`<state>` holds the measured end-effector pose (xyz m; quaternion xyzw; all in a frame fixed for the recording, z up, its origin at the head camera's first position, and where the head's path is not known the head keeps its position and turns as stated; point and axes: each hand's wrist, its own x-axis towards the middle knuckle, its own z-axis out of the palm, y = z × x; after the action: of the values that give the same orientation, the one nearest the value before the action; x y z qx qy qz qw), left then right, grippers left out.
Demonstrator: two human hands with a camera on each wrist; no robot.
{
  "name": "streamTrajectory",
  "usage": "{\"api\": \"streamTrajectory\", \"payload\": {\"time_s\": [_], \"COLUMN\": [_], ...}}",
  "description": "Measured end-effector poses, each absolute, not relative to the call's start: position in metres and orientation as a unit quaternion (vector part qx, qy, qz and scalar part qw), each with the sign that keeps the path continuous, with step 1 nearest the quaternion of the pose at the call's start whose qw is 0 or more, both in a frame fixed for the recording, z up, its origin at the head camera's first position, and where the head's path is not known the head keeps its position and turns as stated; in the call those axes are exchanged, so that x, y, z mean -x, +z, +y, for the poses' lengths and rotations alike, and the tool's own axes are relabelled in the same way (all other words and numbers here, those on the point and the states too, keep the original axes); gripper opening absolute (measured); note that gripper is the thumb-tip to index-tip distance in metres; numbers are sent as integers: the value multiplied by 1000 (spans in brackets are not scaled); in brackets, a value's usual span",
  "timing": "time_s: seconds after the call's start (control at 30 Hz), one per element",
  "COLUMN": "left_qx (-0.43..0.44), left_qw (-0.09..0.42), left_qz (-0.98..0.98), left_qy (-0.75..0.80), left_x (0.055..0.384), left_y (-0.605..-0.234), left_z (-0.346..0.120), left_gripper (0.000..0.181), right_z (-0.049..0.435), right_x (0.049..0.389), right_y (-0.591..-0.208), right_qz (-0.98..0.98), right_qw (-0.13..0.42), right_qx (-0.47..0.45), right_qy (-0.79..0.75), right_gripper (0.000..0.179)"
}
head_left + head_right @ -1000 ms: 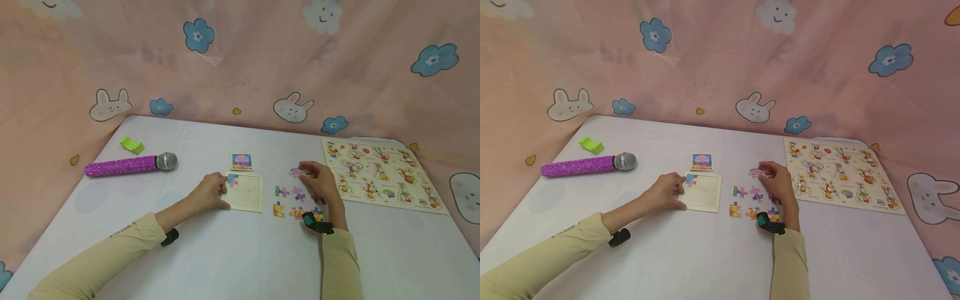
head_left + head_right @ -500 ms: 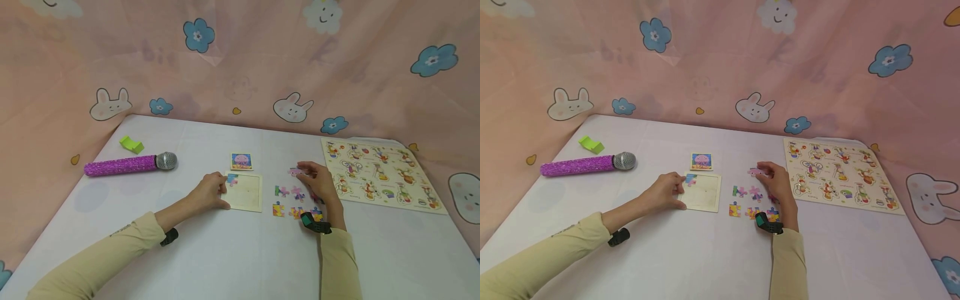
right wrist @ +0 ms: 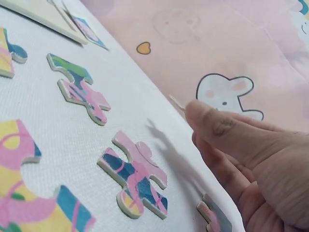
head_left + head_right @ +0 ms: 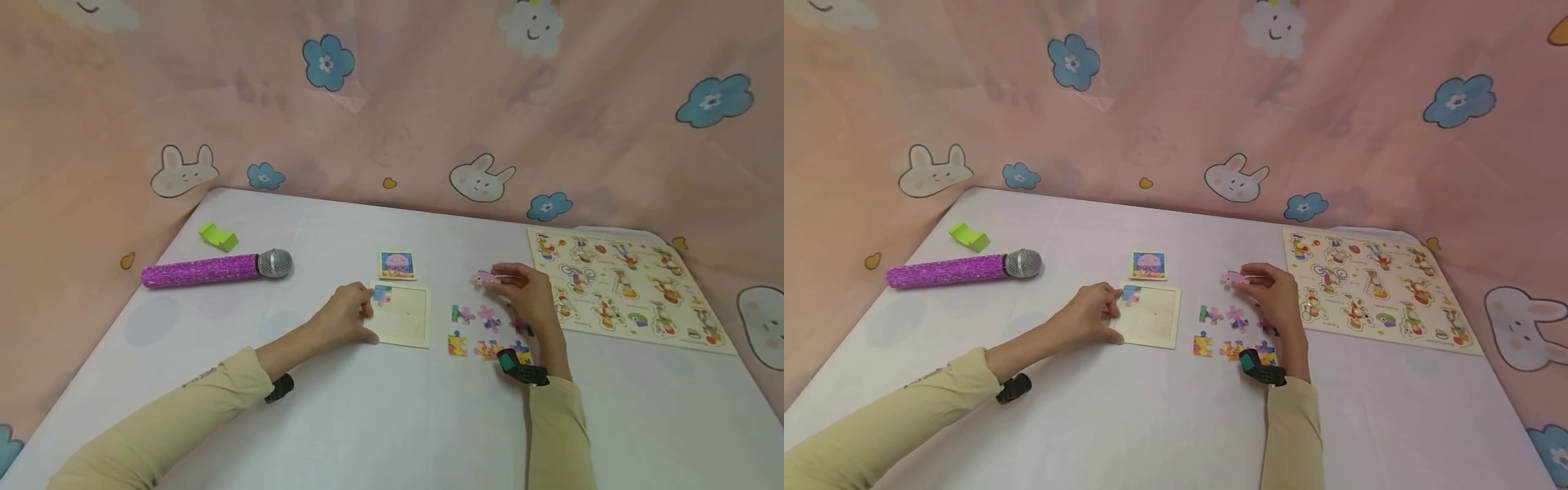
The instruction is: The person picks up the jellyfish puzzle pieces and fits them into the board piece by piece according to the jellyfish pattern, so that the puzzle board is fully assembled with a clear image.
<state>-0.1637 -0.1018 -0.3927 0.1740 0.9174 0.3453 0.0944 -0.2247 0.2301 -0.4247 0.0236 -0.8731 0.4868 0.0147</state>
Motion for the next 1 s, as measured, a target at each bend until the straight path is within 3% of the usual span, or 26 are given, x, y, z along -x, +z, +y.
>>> {"api": "streamTrajectory", "payload": {"time_s": [0.27, 1.0], "left_qx": [-176, -176], "left_qw": [86, 87], "left_qz": [917, 917], "left_qy": [347, 346], "left_x": [163, 164], "left_y": [-393, -392], "left_z": [-101, -101], "left_gripper": [35, 35], "right_z": [224, 173], "right_x": [223, 219], "right_y": [-421, -417], "right_qz": [-853, -830], "right_qw": [-1, -24], "right_qx": [-79, -114], "right_qy": [517, 545], "right_gripper": [39, 37]}}
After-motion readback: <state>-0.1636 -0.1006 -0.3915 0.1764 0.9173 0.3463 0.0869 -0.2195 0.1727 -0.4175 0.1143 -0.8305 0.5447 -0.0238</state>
